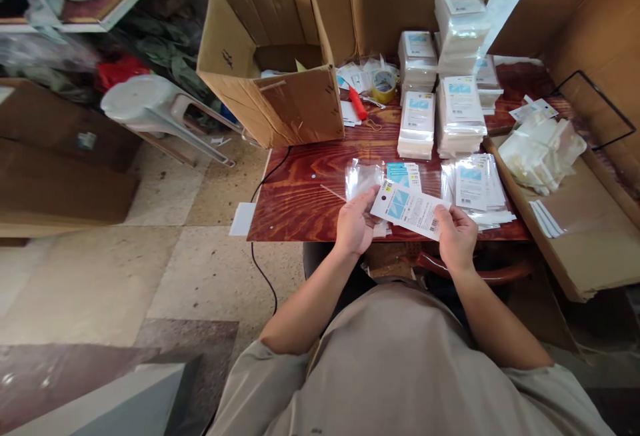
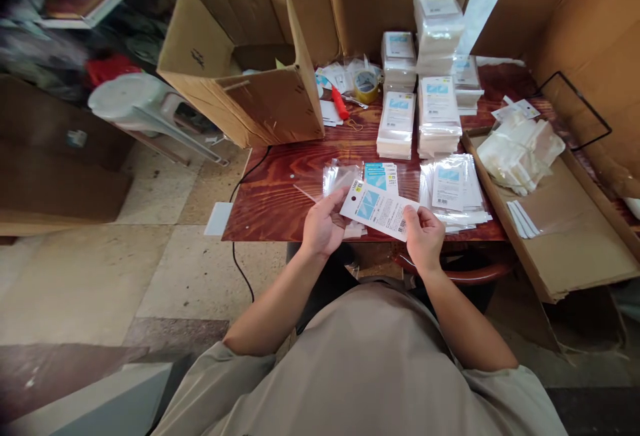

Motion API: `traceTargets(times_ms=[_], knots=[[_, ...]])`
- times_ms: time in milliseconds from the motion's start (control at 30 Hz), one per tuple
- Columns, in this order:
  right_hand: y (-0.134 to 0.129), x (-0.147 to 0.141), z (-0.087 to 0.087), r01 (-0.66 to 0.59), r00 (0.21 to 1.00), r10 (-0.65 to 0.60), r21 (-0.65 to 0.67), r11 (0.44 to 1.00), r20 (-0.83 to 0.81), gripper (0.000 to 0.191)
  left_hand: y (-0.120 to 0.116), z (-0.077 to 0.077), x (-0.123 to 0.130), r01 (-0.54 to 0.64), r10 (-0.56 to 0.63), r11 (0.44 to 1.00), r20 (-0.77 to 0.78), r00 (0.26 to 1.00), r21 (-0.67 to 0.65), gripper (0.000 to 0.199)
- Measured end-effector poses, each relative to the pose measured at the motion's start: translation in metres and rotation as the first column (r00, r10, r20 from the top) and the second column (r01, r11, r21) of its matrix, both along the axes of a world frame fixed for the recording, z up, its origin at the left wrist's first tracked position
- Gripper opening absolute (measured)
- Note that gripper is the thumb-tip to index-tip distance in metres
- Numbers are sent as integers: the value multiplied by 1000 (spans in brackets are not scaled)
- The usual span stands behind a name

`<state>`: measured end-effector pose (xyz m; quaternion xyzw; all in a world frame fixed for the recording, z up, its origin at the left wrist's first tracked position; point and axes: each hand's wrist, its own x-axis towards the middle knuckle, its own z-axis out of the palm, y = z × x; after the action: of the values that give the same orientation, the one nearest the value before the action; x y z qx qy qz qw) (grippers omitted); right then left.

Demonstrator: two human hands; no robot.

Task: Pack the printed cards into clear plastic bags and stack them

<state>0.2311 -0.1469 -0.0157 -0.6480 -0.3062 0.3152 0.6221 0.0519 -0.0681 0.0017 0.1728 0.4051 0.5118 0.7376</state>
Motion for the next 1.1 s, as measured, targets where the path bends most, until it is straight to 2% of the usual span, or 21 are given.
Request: traceTargets(times_ms=[100, 200, 233, 300, 400, 500, 633, 800, 867, 967, 1000, 1033, 1100], knots=[[6, -21, -4, 111, 991, -119, 102, 988, 68, 44, -11, 2, 5, 24, -24, 997, 2, 1000, 68, 39], [17, -34, -11, 101, 995, -96, 160, 982, -40, 43, -17, 7, 4, 46, -45, 992, -20, 999, 113, 45], [21, -35, -13, 47, 995, -30, 165, 985, -100, 43, -16, 9, 1, 67, -63, 990, -32, 997, 126, 46], [29, -29, -13, -141, 963, 174, 164, 976, -207, 43, -13, 12, -6, 103, -95, 985, -60, 994, 139, 48], [36, -12, -4, -444, 851, 462, 129, 887, -249, 40, -7, 15, -19, 64, -49, 989, -114, 992, 132, 49], [35, 0, 12, -558, 809, 560, 67, 827, -180, 36, -5, 15, -27, -3, 28, 990, -170, 985, 142, 52], [35, 6, 26, -551, 825, 553, 46, 833, -119, 36, -5, 10, -30, -22, 49, 990, -192, 980, 139, 51], [41, 10, 31, -633, 769, 630, 17, 774, -107, 37, -7, 10, -28, -20, 41, 993, -186, 982, 117, 47], [42, -1, 31, -587, 807, 588, 30, 809, -59, 38, -13, 11, -20, -2, 21, 994, -168, 986, 112, 48], [44, -26, 28, -384, 923, 386, 107, 917, 5, 38, -23, 10, -6, 13, 5, 988, -114, 994, 155, 50], [45, -31, 26, -320, 947, 322, 132, 938, 4, 37, -25, 9, -3, 15, 3, 985, -104, 995, 173, 51], [45, -34, 25, -297, 953, 302, 144, 944, -14, 39, -27, 8, -1, 18, 2, 983, -106, 994, 185, 52], [44, -31, 24, -409, 903, 420, 112, 905, -95, 49, -25, 6, -2, 23, 1, 984, -134, 991, 176, 52]])
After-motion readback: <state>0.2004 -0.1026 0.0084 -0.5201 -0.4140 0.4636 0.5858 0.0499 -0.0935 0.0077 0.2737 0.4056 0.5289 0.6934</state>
